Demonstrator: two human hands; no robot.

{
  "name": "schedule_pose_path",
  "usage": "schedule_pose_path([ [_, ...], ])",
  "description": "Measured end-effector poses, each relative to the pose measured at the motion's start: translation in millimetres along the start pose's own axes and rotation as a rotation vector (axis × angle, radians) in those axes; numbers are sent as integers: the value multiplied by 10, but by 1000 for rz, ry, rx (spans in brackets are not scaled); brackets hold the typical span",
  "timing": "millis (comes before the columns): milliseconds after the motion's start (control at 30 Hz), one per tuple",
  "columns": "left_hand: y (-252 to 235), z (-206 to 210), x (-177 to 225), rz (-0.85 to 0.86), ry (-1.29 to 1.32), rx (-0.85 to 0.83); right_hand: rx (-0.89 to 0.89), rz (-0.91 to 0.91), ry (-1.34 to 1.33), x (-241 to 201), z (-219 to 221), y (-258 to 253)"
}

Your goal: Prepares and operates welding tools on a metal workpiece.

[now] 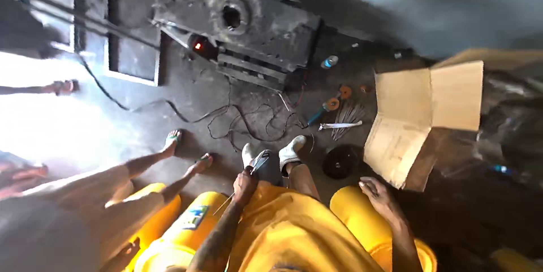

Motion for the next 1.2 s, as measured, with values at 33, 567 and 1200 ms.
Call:
schedule_pose_path([
  [33, 15, 41, -143, -28, 45, 4, -43, -28, 60, -217, 9, -103],
  [567, -1429, -665, -1752, 65, 236, 142, -172, -44, -112, -1912, 2558, -844],
  [1200, -967, 470, -1993, -68, 185, 373, -884, -260, 1001, 808, 6479, -2800],
])
Point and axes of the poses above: each hand's wrist, its own y-axis away from the middle knuckle, its own z-axis out of the palm, x = y × z, the point moved 8 cm from there along -y, towards the middle knuckle, and after that the axes turned 2 degrees about x, right-handed, at the moved point
